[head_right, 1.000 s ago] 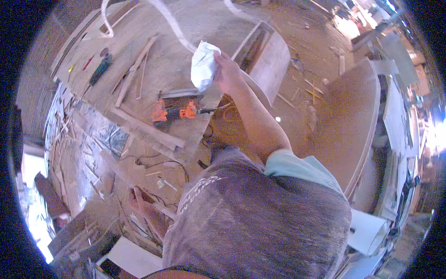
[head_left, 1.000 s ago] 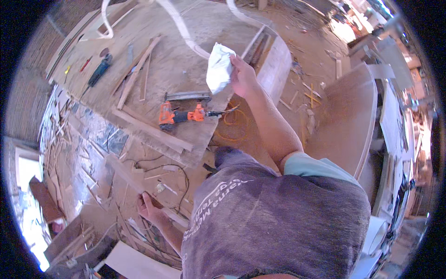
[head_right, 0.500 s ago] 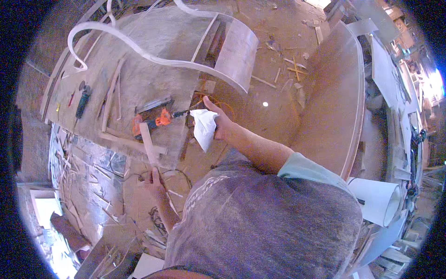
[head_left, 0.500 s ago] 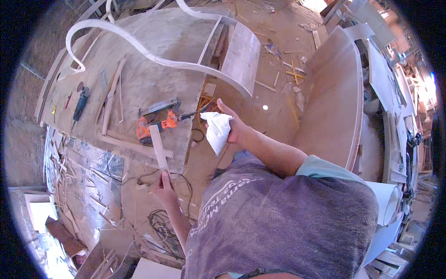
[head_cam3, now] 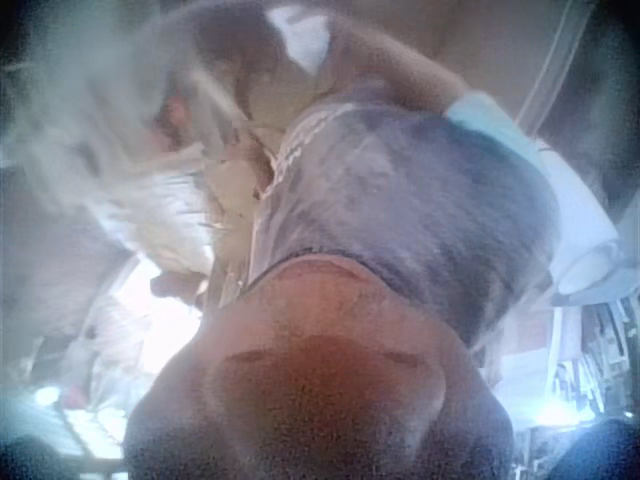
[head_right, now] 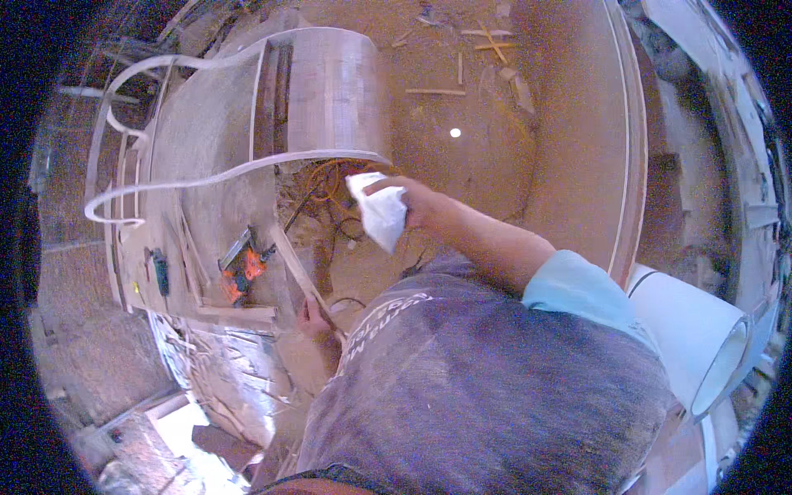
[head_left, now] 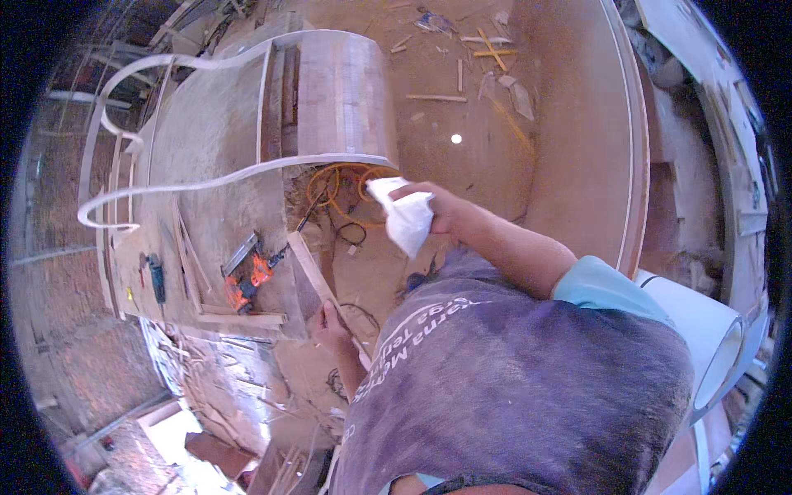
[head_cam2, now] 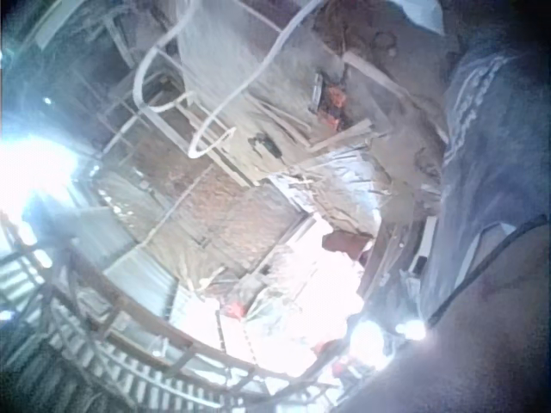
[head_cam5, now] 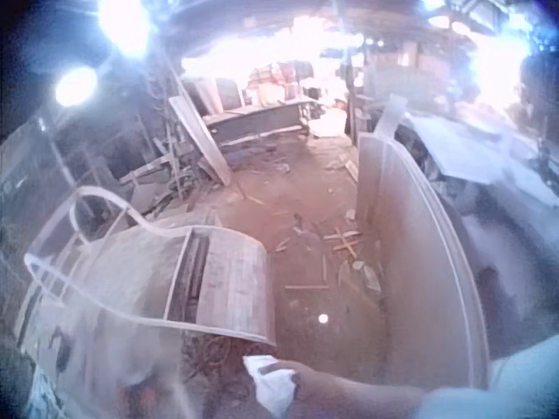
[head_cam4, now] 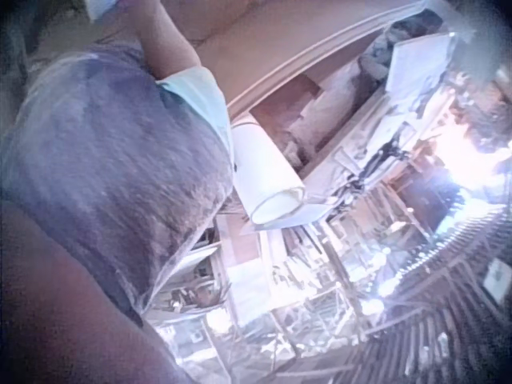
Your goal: The person selects thin wood strips, wipes adhesive onto them with a cloth, and then secures the strips to the edges of a curved wooden structure using a pneumatic nail gun.
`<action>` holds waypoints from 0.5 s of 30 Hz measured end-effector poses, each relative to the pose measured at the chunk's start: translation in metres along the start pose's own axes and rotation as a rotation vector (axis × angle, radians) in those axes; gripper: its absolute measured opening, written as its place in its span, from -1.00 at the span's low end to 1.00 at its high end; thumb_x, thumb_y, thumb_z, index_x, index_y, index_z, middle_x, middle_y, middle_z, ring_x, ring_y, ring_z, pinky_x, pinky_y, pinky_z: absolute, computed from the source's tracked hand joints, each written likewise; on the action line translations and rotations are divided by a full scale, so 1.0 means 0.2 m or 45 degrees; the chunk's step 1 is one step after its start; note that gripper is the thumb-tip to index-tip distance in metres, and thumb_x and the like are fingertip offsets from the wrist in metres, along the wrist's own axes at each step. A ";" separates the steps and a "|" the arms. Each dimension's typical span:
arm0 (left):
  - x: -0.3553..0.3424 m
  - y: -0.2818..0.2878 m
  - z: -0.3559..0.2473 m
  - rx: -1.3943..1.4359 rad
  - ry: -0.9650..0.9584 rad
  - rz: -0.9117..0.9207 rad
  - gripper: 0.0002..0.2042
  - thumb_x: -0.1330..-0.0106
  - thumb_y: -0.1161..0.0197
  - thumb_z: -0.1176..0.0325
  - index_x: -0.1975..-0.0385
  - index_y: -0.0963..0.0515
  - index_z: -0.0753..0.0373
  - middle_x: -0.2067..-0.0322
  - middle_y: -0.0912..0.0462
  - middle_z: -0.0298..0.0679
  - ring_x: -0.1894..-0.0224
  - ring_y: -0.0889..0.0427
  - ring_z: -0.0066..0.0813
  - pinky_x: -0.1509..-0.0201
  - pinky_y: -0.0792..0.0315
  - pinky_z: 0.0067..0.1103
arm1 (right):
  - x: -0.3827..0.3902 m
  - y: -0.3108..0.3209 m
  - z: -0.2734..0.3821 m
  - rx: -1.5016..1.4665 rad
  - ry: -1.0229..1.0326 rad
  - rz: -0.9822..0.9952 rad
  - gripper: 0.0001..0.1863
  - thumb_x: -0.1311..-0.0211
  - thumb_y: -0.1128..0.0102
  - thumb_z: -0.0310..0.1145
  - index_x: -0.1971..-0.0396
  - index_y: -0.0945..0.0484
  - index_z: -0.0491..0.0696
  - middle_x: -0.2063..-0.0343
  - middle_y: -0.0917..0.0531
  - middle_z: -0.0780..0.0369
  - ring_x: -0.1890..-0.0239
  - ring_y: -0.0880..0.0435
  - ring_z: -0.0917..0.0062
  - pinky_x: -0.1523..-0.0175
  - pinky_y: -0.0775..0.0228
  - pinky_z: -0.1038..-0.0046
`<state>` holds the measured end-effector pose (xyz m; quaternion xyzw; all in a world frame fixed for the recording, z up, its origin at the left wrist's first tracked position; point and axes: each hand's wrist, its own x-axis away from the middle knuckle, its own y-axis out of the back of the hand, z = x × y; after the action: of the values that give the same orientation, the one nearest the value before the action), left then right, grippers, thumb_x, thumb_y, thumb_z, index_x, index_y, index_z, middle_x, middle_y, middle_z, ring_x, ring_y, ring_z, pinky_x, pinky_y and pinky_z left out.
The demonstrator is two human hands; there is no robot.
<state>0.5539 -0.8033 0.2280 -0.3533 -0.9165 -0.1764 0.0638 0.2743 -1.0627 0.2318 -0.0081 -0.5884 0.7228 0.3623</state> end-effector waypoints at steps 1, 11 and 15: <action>0.05 -0.11 -0.08 -0.031 -0.020 0.039 -0.80 -0.49 -0.25 0.33 0.29 -0.68 0.34 0.47 -0.57 -0.45 0.45 -0.42 -0.69 0.39 -0.28 -0.66 | 0.07 0.10 0.08 -0.075 -0.022 -0.021 -0.57 -0.21 -0.37 -0.30 -0.02 -0.55 -0.21 0.20 -0.76 0.07 0.22 -0.80 0.31 0.03 -0.67 0.25; 0.00 -0.33 -0.24 -0.214 -0.103 0.170 -0.75 -0.49 -0.25 0.29 0.21 -0.69 0.41 0.37 -0.68 -0.36 0.31 -0.55 -0.59 0.24 -0.43 -0.59 | 0.62 0.45 0.52 -0.166 0.695 -0.397 -0.61 -0.20 -0.41 -0.24 0.03 -0.57 -0.08 0.32 -0.71 0.22 0.29 -0.75 0.42 0.10 -0.65 0.27; 0.04 -0.43 -0.38 -0.370 -0.287 0.233 -0.70 -0.49 -0.25 0.26 0.26 -0.69 0.44 0.43 -0.68 -0.35 0.36 -0.51 -0.61 0.27 -0.40 -0.58 | 0.72 0.43 0.59 -0.130 0.734 -0.515 -0.64 -0.19 -0.46 -0.20 0.10 -0.61 -0.03 0.33 -0.71 0.28 0.29 -0.72 0.48 0.16 -0.60 0.37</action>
<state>0.4905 -0.8851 0.2774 -0.4580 -0.8468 -0.2598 -0.0751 0.0722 -1.0881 0.2550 -0.1132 -0.4872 0.5741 0.6483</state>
